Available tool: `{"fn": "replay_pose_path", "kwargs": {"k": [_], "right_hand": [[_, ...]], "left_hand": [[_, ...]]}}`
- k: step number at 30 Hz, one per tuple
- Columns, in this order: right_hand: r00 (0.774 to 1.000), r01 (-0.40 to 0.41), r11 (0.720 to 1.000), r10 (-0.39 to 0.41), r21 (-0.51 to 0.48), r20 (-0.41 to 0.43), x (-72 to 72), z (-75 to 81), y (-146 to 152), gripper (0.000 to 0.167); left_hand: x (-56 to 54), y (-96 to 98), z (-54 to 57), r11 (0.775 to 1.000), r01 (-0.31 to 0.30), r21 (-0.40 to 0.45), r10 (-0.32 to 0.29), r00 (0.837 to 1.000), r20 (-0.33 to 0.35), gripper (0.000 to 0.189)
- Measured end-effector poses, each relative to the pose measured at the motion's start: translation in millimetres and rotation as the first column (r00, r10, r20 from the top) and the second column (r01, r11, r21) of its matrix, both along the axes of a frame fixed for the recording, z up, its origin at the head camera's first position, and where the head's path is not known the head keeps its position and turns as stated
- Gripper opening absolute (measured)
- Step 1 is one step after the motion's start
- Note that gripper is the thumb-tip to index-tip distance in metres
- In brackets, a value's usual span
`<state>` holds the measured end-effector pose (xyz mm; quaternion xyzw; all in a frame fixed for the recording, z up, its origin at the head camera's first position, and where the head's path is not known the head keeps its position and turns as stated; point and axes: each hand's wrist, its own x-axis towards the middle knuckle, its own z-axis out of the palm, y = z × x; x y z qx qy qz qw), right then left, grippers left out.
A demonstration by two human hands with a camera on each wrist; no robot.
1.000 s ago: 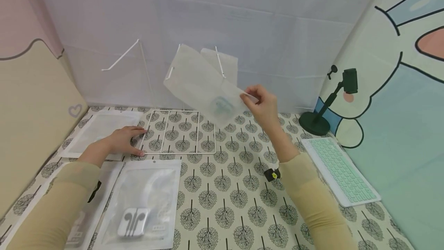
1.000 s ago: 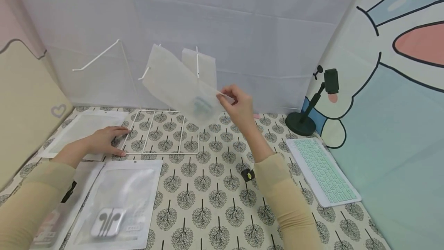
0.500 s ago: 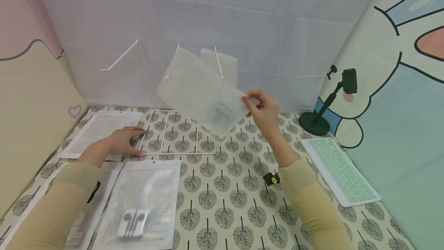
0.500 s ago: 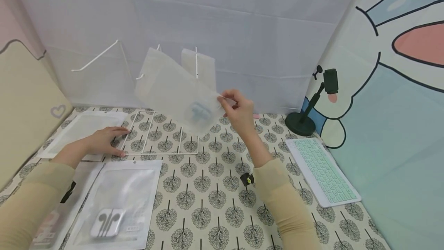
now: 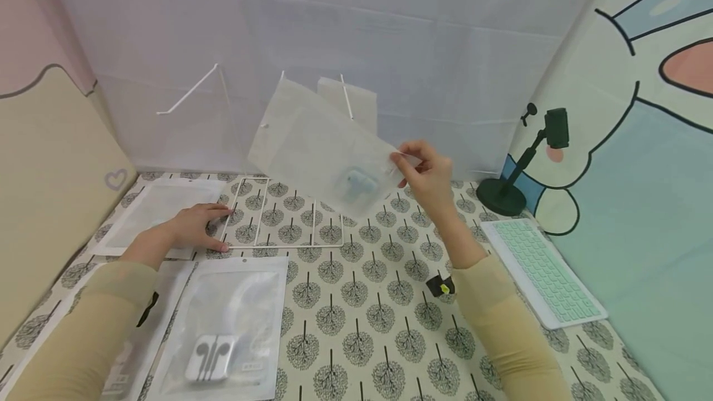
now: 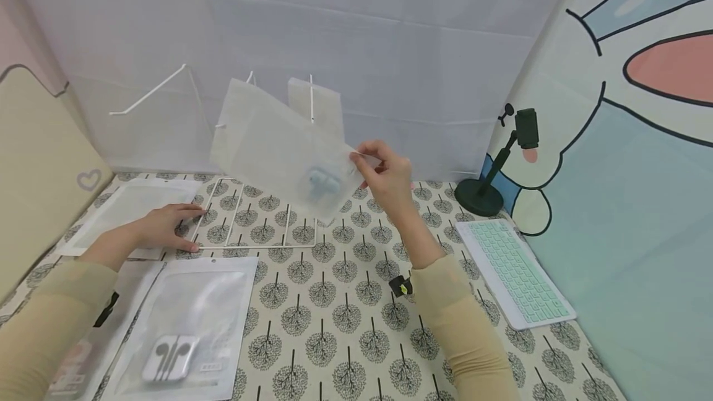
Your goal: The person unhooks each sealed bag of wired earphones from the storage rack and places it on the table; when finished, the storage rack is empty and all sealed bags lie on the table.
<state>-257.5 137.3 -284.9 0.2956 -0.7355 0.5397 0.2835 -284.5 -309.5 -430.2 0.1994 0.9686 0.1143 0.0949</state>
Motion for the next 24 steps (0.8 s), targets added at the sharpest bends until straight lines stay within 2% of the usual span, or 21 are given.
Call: {"fn": "replay_pose_path", "kwargs": {"k": [5,11,15,24], "right_hand": [[0.999,-0.003,1.0,0.003,-0.001,-0.038,-5.1,2.3,1.1,0.011],[0.999,-0.018,1.0,0.017,-0.011,-0.034,-20.4,-3.7,6.4,0.011],[0.999,-0.029,0.999,0.029,-0.012,-0.036,-22.6,-3.7,8.3,0.013],[0.997,-0.02,1.0,0.02,0.002,-0.072,-23.6,-0.1,9.9,0.013]], "left_hand": [[0.6,-1.4,-0.3,1.0,-0.009,0.005,0.009,1.0,-0.001,0.099],[-1.8,-4.9,-4.8,1.0,-0.002,0.0,0.002,1.0,-0.011,0.1],[-2.1,-5.2,-6.7,1.0,0.008,-0.003,-0.009,1.0,-0.025,0.099],[6.3,-9.2,-6.4,0.997,0.051,-0.057,-0.06,0.986,-0.155,0.087]]}}
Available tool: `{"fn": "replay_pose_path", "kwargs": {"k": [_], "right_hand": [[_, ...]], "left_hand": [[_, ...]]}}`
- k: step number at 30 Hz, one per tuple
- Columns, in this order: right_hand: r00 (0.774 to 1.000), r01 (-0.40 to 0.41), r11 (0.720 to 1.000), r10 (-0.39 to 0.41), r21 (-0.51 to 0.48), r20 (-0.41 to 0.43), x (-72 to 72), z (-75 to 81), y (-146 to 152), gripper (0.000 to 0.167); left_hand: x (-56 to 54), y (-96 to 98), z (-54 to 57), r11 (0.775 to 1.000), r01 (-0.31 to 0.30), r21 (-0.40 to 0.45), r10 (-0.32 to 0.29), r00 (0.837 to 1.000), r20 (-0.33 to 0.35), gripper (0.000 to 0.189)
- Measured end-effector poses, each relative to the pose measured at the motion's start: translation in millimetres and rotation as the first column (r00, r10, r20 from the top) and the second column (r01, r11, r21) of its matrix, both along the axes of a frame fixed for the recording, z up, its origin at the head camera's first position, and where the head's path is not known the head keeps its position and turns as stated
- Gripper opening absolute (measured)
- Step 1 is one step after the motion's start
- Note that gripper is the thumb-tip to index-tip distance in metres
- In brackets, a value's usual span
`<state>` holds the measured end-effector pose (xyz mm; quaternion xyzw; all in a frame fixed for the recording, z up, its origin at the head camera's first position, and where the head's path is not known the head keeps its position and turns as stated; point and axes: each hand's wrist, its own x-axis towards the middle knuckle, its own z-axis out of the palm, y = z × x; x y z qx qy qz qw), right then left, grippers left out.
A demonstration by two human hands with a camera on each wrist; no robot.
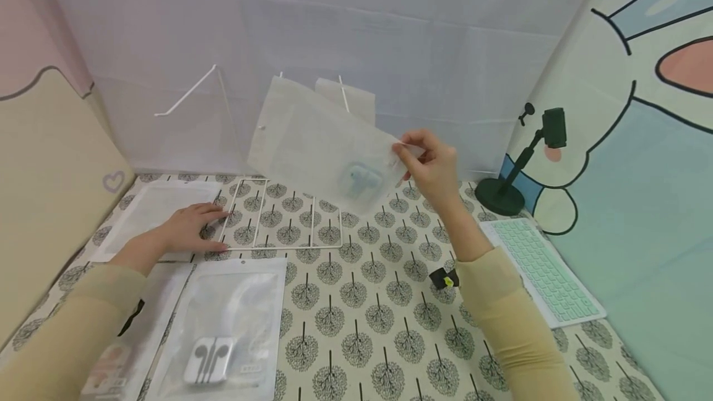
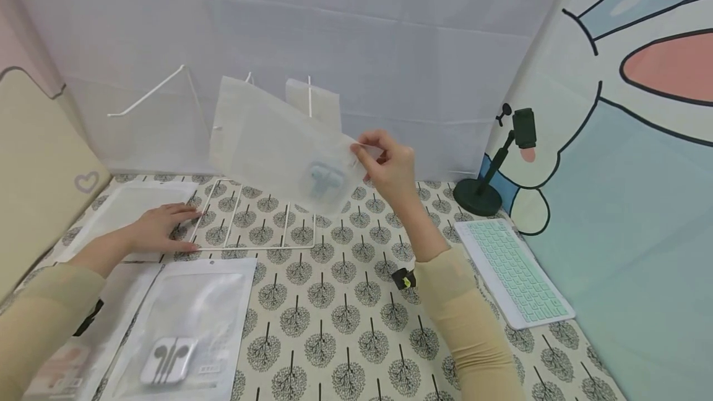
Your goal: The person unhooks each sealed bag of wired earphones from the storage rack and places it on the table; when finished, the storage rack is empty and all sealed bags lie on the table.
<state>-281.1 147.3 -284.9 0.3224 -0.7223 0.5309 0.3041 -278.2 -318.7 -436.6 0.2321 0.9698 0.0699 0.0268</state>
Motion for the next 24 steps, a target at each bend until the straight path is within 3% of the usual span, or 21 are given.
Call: {"fn": "replay_pose_path", "kwargs": {"k": [14,24], "right_hand": [[0.999,-0.036,0.999,0.036,0.0,0.009,-0.1,9.1,3.4,0.011],[0.997,-0.031,0.999,0.031,-0.007,0.071,3.9,10.0,30.0,0.01]], "left_hand": [[3.7,-0.6,0.4,1.0,-0.003,0.03,0.004,1.0,-0.007,0.082],[2.5,0.2,1.2,0.999,-0.004,0.036,0.004,1.0,-0.017,0.081]]}}
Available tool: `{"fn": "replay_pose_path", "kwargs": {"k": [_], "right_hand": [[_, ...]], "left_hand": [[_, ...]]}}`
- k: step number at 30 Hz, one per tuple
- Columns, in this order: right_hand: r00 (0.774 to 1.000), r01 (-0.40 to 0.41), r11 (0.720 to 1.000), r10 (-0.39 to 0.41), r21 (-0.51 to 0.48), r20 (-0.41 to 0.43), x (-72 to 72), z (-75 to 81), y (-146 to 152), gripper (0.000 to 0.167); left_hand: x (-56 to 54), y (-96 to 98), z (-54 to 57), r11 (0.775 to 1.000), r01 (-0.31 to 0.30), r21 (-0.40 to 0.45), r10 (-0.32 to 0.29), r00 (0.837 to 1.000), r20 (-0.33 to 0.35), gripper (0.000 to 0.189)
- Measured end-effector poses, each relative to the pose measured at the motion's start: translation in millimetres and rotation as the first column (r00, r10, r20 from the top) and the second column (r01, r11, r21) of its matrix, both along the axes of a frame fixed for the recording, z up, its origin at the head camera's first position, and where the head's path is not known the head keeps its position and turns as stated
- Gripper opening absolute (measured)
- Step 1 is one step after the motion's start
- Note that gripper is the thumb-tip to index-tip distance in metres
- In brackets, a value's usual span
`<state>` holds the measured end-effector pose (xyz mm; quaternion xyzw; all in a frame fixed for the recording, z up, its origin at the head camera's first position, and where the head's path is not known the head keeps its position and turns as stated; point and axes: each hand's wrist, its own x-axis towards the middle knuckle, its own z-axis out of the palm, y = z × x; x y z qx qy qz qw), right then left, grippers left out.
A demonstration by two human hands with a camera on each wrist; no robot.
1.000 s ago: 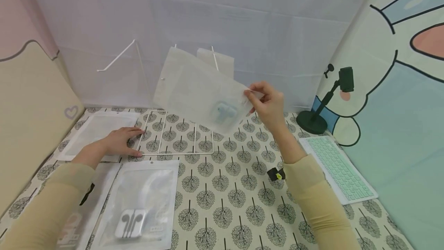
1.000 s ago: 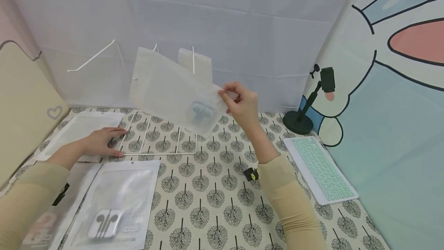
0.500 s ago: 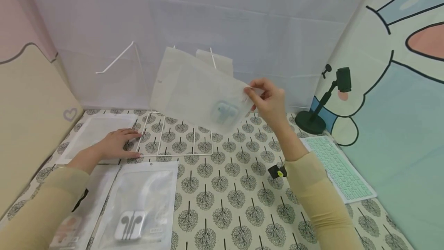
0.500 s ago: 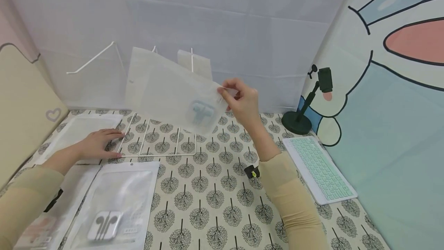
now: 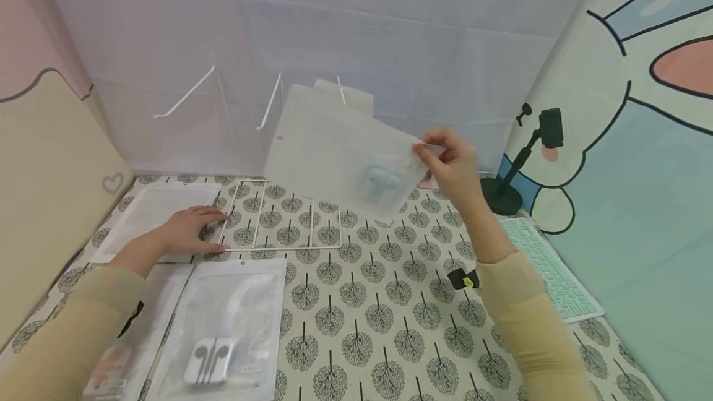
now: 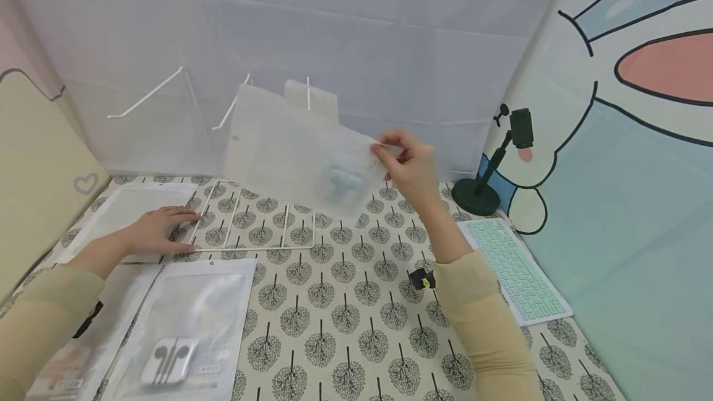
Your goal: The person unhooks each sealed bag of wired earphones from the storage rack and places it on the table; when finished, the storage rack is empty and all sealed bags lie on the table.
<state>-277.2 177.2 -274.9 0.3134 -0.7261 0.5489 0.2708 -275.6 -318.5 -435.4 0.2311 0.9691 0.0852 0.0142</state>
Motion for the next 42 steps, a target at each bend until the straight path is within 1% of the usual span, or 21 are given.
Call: {"fn": "replay_pose_path", "kwargs": {"k": [6,10,12,15,16,18,21,25,28,30,33,34,37,39,40,41,42], "right_hand": [[0.997,0.07,0.997,-0.07,-0.016,0.016,6.4,-2.6,24.3,0.012],[0.995,0.099,0.995,-0.098,-0.024,0.015,12.2,-7.7,43.6,0.014],[0.994,0.103,0.994,-0.102,-0.028,0.026,15.9,-10.6,53.2,0.013],[0.995,0.086,0.996,-0.084,-0.032,0.055,21.6,-14.8,66.8,0.013],[0.994,0.089,0.996,-0.088,-0.021,0.06,23.5,-15.9,70.5,0.013],[0.995,0.066,0.998,-0.064,-0.019,0.076,27.9,-17.9,76.8,0.014],[0.997,0.031,0.999,-0.029,-0.02,0.077,37.7,-19.1,81.8,0.017],[0.998,-0.034,0.998,0.036,-0.046,0.044,53.2,-20.1,84.5,0.018],[0.996,-0.085,0.995,0.086,-0.054,0.017,60.2,-25.4,89.9,0.021],[0.993,-0.12,0.992,0.12,-0.04,0.006,62.5,-31.7,96.4,0.026],[0.99,-0.142,0.989,0.142,0.035,-0.018,67.9,-38.8,104.3,0.033],[0.992,-0.124,0.989,0.127,0.075,-0.026,71.3,-40.2,105.5,0.035],[0.998,-0.023,0.98,0.035,0.197,-0.058,84.4,-42.7,105.5,0.037],[0.996,0.075,0.959,-0.061,0.272,-0.059,90.7,-49.6,108.8,0.039],[0.992,0.122,0.947,-0.108,0.298,-0.063,92.7,-55.0,111.3,0.038],[0.989,0.148,0.938,-0.138,0.315,-0.054,94.5,-60.4,113.7,0.038],[0.988,0.156,0.935,-0.154,0.319,-0.029,96.3,-65.9,115.9,0.038]], "left_hand": [[-1.2,0.0,-1.1,1.0,-0.001,-0.006,0.001,1.0,0.014,0.082],[-2.1,-0.7,-2.3,1.0,-0.002,-0.003,0.002,1.0,0.027,0.081],[-2.0,-1.0,-2.0,1.0,-0.002,-0.002,0.002,1.0,0.028,0.082],[-2.2,-1.6,-1.7,1.0,-0.005,-0.004,0.005,1.0,0.029,0.082],[-2.1,-1.6,-1.3,1.0,-0.006,-0.004,0.006,0.999,0.032,0.082],[-2.0,-1.5,-0.3,1.0,-0.009,-0.002,0.009,0.999,0.038,0.083],[-1.9,-1.3,1.4,1.0,-0.018,-0.001,0.018,0.999,0.051,0.084],[-2.1,0.0,2.5,1.0,-0.027,-0.012,0.028,0.998,0.062,0.085],[-2.2,2.0,3.4,1.0,-0.025,-0.018,0.027,0.998,0.064,0.085],[-2.3,3.4,4.3,1.0,-0.024,-0.02,0.026,0.997,0.069,0.085],[-3.0,4.7,5.4,1.0,-0.02,-0.022,0.021,0.997,0.076,0.085],[-3.4,4.8,5.3,1.0,-0.019,-0.021,0.02,0.997,0.077,0.085],[-4.4,4.0,3.9,1.0,-0.015,-0.019,0.017,0.997,0.076,0.085],[-4.5,3.6,3.2,1.0,-0.019,-0.016,0.021,0.997,0.079,0.085],[-4.4,3.6,3.0,1.0,-0.022,-0.015,0.023,0.996,0.081,0.086],[-4.3,3.6,2.9,1.0,-0.026,-0.013,0.027,0.996,0.083,0.086],[-3.8,3.9,3.3,0.999,-0.03,-0.012,0.031,0.996,0.087,0.086]]}}
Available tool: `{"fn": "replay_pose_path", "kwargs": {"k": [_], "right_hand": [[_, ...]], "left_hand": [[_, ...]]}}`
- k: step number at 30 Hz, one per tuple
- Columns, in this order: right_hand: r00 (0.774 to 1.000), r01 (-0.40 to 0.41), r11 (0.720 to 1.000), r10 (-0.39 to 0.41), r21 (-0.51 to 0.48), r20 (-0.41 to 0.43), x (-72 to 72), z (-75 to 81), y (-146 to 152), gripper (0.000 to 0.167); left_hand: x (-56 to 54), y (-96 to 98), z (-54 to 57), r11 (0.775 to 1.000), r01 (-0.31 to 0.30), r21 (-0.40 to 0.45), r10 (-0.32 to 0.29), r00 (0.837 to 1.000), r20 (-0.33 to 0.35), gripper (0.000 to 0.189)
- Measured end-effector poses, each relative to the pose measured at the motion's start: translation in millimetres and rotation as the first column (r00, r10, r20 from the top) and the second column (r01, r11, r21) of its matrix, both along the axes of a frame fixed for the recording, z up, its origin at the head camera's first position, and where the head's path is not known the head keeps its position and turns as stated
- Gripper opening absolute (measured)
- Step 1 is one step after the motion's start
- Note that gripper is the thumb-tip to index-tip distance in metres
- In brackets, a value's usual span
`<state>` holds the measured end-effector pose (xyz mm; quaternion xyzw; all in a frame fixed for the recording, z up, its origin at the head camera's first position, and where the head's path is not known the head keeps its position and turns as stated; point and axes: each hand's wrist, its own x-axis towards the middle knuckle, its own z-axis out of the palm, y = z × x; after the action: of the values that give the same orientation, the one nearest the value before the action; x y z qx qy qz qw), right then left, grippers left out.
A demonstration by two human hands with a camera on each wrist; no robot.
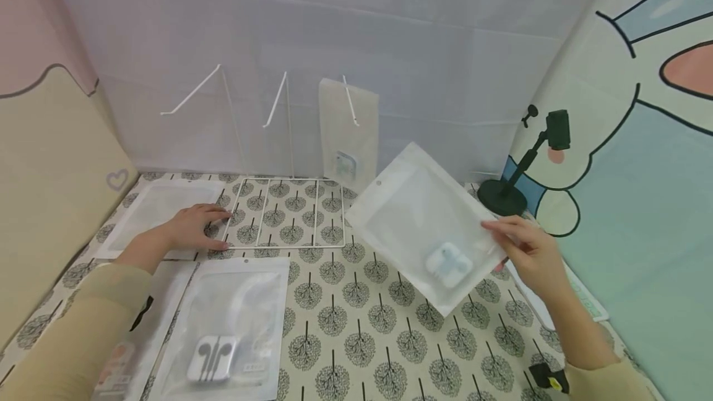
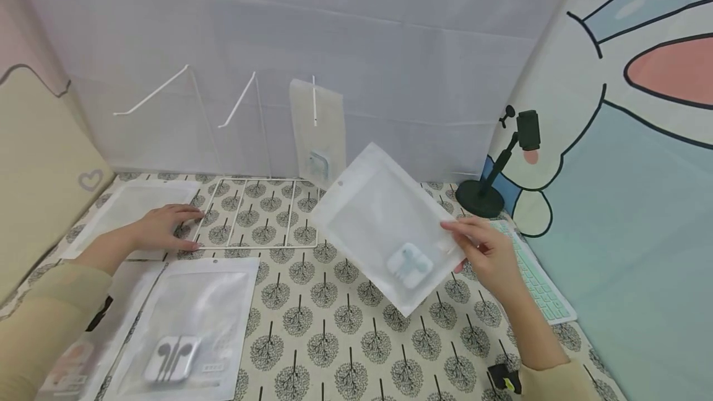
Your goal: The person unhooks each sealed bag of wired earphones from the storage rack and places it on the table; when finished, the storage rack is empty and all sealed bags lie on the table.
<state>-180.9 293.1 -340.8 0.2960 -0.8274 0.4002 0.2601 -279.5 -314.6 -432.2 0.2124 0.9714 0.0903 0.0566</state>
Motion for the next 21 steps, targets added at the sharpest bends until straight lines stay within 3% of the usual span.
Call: {"fn": "replay_pose_path", "kwargs": {"k": [3,7,14,21], "right_hand": [[0.992,0.018,0.999,-0.012,-0.046,0.126,9.1,-13.9,1.2,0.034],[0.958,0.001,0.989,0.041,-0.146,0.285,25.2,-26.0,-8.7,0.03],[0.899,-0.041,0.963,0.151,-0.265,0.411,40.4,-42.4,-27.1,0.036],[0.817,-0.031,0.952,0.201,-0.306,0.541,49.9,-48.6,-51.4,0.046]], "left_hand": [[1.1,0.1,0.8,1.0,-0.005,0.003,0.005,1.0,0.006,0.086],[1.2,-0.1,0.8,1.0,-0.006,0.006,0.006,1.0,0.007,0.086],[-1.7,-1.8,-2.1,1.0,-0.019,0.003,0.019,0.999,0.031,0.088],[-2.9,-2.3,-2.4,0.999,-0.028,0.018,0.027,0.998,0.049,0.089]]}}
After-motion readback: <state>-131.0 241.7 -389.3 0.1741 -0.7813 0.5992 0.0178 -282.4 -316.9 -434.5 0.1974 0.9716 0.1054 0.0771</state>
